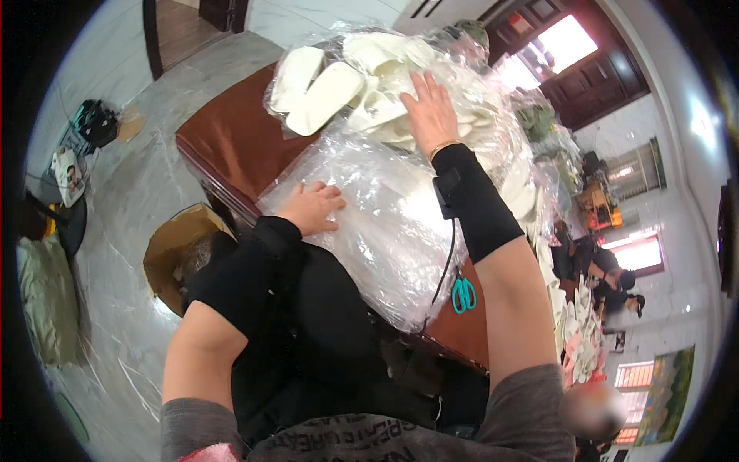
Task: The person is trimming and inspecting white slide sandals at a work table.
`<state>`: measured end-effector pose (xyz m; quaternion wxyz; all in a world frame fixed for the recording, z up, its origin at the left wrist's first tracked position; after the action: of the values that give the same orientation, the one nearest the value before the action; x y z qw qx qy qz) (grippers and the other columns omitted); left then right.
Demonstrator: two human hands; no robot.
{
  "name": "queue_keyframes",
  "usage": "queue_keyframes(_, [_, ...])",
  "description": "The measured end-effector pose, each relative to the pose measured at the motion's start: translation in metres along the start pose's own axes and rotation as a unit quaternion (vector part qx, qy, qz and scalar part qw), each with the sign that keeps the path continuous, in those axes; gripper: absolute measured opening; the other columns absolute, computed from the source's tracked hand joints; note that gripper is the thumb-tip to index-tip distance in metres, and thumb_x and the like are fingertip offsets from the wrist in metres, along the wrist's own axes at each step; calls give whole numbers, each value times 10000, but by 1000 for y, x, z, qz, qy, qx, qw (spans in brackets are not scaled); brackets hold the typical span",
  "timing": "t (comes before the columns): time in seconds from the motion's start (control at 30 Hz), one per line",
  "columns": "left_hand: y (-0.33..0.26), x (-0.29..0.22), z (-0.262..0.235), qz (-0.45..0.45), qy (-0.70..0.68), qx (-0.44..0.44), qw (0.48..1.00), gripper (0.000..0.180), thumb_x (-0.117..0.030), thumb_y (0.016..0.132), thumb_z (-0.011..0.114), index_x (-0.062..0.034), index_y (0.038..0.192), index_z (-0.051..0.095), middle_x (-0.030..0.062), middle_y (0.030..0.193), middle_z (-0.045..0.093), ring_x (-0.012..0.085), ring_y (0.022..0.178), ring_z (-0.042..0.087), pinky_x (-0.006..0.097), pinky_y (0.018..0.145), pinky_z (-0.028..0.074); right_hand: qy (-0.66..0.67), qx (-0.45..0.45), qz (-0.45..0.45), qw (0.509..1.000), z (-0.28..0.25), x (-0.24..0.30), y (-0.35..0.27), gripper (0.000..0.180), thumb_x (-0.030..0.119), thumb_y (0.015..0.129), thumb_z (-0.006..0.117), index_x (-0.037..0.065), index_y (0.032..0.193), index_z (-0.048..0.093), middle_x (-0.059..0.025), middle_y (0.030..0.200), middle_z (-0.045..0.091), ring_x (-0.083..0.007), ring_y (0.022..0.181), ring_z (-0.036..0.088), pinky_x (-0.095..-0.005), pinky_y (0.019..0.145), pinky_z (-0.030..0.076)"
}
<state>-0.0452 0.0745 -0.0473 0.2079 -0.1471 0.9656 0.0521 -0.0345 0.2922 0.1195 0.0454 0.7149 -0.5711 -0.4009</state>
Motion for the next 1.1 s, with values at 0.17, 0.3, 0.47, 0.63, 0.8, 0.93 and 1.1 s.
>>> queue_keyframes(0.17, [-6,8,8,-4,3,-40,999,531,-388,761,666,-212,1246,540,3,1257,494,213,1231,397,587,1002,295,20,132,105,985,-6,-24,23,184,113,816,514,111,997,545,-112,932,530,-307,939,532,-451,786,469])
queue_keyframes(0.3, [-5,9,7,-8,2,-30,1000,539,-404,757,667,-210,1244,542,-1,1257,497,214,1230,399,591,995,298,-7,41,137,990,-58,-65,26,268,232,836,596,85,1054,544,-118,1016,558,-305,974,547,-416,772,468])
queue_keyframes(0.47, [2,7,2,-32,-22,20,999,567,-396,764,674,-189,1271,524,26,1326,466,241,1279,366,611,1027,262,72,18,205,976,-134,-101,8,313,259,843,617,36,1054,558,-150,955,577,-312,832,574,-387,736,447])
queue_keyframes(0.63, [1,6,4,-29,-23,13,999,555,-385,769,671,-178,1265,529,28,1327,464,248,1278,366,623,1036,239,214,-19,304,928,-203,-100,-30,290,211,876,624,8,1071,552,-79,923,573,-144,781,537,-297,698,459])
queue_keyframes(0.8, [1,9,7,-29,-25,8,999,537,-373,771,669,-174,1253,537,30,1329,460,252,1279,364,629,1032,247,201,-35,341,917,-260,-107,-83,219,169,897,600,3,1029,545,-20,892,546,-75,770,471,-213,695,406])
queue_keyframes(0.93, [2,7,6,-32,-14,21,999,539,-378,769,669,-174,1251,538,28,1334,457,247,1280,366,629,1035,245,242,-49,373,894,-273,-72,-105,208,151,898,608,-19,1002,551,-31,911,549,-95,837,487,-224,768,400])
queue_keyframes(1.1, [0,8,7,-40,-12,31,999,530,-367,781,662,-179,1258,528,18,1350,451,244,1287,363,618,1042,246,149,-127,287,938,-260,-13,-125,171,85,863,622,-19,993,582,-109,946,593,-221,860,561,-298,799,442])
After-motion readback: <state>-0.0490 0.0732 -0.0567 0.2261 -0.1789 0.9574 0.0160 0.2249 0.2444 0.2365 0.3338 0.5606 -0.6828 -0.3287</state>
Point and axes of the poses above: each hand's wrist, its own y-axis towards the middle knuckle, its own z-axis out of the palm, x = y × z, the point moved 2 cm from there along y, towards the middle knuckle
